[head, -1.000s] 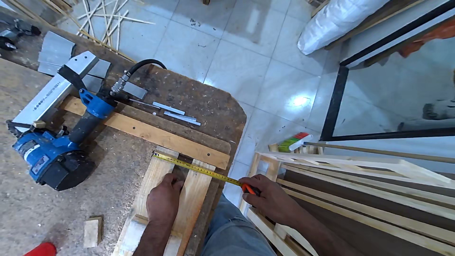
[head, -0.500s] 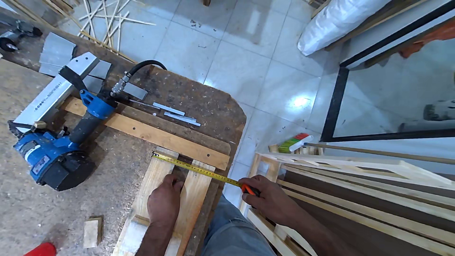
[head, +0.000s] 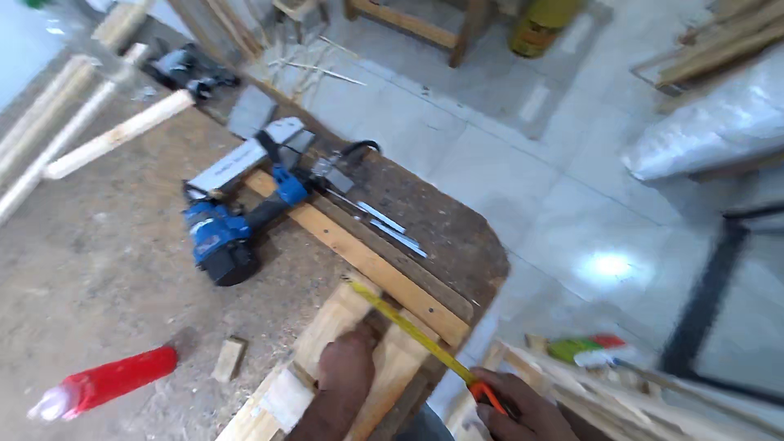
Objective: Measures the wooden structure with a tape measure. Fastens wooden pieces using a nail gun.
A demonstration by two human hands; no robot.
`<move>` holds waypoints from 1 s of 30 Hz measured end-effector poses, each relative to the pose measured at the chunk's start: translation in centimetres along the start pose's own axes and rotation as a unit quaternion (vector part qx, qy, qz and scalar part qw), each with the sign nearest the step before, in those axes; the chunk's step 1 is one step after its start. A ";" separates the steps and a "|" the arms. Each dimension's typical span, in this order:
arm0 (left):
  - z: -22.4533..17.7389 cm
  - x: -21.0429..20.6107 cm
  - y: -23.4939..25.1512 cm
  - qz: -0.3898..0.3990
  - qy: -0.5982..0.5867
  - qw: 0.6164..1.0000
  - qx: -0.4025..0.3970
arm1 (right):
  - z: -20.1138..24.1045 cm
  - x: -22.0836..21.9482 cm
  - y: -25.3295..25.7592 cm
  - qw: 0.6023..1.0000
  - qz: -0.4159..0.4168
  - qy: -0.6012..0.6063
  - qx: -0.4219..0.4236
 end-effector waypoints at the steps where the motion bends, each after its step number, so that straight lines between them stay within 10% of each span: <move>1: 0.3 0.3 -0.8 -0.009 -0.010 1.000 -0.009 | 1.5 -0.1 0.2 0.999 0.004 0.022 0.028; 7: 5.6 -1.1 -6.3 -0.266 -0.097 0.957 -0.066 | 15.8 -4.6 4.5 0.971 0.013 -0.111 0.211; 17: 22.0 -1.1 -12.3 -0.404 -0.282 0.844 0.211 | 25.4 -19.0 20.3 0.812 -0.008 -0.441 0.381; 24: 21.3 -6.6 -12.9 -0.353 -0.351 0.851 0.168 | 26.8 -18.5 15.5 0.829 -0.059 -0.336 0.444; 30: 22.2 -6.5 -12.9 -0.280 -0.383 0.862 0.175 | 29.2 -28.4 12.1 0.739 0.172 -0.485 0.434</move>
Point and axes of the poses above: each hand's wrist, its own y-axis towards the middle knuckle, its own x-axis out of the back of the hand, z = x × y, the point moved 2 cm from there along y, towards the middle knuckle, and after that the axes turned 7 degrees about -x, right-handed, at the moved point
